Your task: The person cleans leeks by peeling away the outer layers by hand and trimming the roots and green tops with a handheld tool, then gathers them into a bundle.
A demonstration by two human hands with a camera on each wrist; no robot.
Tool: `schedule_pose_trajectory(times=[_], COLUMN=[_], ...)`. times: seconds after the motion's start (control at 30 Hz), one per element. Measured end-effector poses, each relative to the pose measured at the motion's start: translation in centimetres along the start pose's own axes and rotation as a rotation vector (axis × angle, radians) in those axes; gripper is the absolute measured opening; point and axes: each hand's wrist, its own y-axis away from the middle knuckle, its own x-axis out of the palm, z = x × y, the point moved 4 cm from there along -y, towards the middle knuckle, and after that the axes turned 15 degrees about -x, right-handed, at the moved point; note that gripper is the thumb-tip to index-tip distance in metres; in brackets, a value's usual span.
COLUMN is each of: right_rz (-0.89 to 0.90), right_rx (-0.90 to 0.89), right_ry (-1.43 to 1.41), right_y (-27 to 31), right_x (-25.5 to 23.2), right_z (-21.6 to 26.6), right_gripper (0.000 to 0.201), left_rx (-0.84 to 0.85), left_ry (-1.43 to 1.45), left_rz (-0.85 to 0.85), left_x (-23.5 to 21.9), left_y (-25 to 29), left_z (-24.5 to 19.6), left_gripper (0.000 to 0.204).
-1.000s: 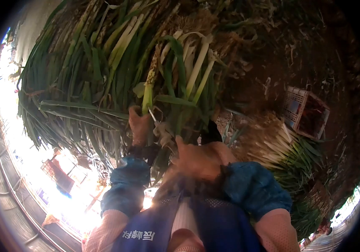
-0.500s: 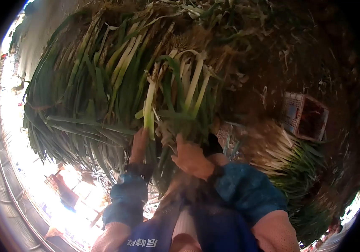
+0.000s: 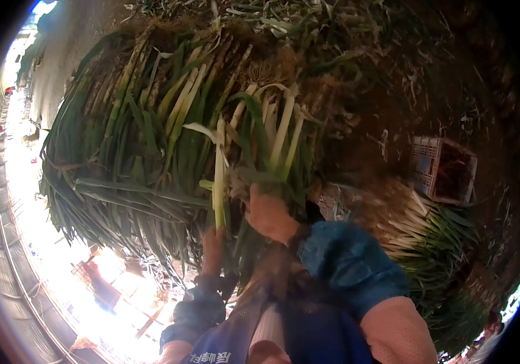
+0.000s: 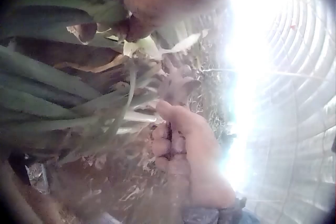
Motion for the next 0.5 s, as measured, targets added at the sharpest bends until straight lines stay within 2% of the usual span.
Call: schedule_pose_trajectory(times=[0.1,0.17,0.2,0.27,0.3,0.33,0.37,0.4,0.43,0.5], right_rz=[0.015,-0.158,-0.182,-0.175,-0.147,-0.066,-0.346,-0.274,-0.218,-0.165], right_rx=[-0.01,-0.124,-0.208,-0.394,-0.474,-0.61,-0.681,-0.665,-0.513,-0.183], right_ry=[-0.023,0.014,0.046,0.148,0.23,0.315,0.202,0.248,0.101,-0.176], right_y=[-0.2,-2.0,-2.8,-4.5,-5.2,-5.8,-5.0,-4.6,-3.3,-0.1], right_x=[1.2,0.3,0.4,1.0,1.0,2.2,2.7,3.1,2.9,2.3], right_z=[-0.4,-0.5,-0.4,-0.8,-1.7,-1.7,-2.7,-2.8,-2.6,-1.8], right_gripper=[0.072,0.042,0.033,0.02,0.017,0.016,0.017,0.018,0.025,0.049], left_rx=[0.037,0.096,0.128,-0.112,0.611,0.523,0.426,0.322,0.298,0.426], left_ry=[0.033,0.038,0.037,0.01,-0.395,-0.301,-0.2,-0.103,-0.049,0.067], left_rz=[0.096,0.064,0.051,0.094,-0.236,-0.113,-0.002,0.091,0.141,0.112], left_x=[-0.2,-0.6,-1.0,-1.7,-0.4,-0.3,-0.1,0.1,-0.8,-4.1], left_y=[0.9,1.8,2.4,3.7,3.8,2.4,1.1,-0.3,-0.6,2.0], left_z=[-0.7,-1.4,-1.8,-2.5,0.7,2.2,3.6,4.8,2.8,-5.9], left_gripper=[0.033,0.033,0.033,0.033,0.028,0.024,0.02,0.017,0.017,0.017])
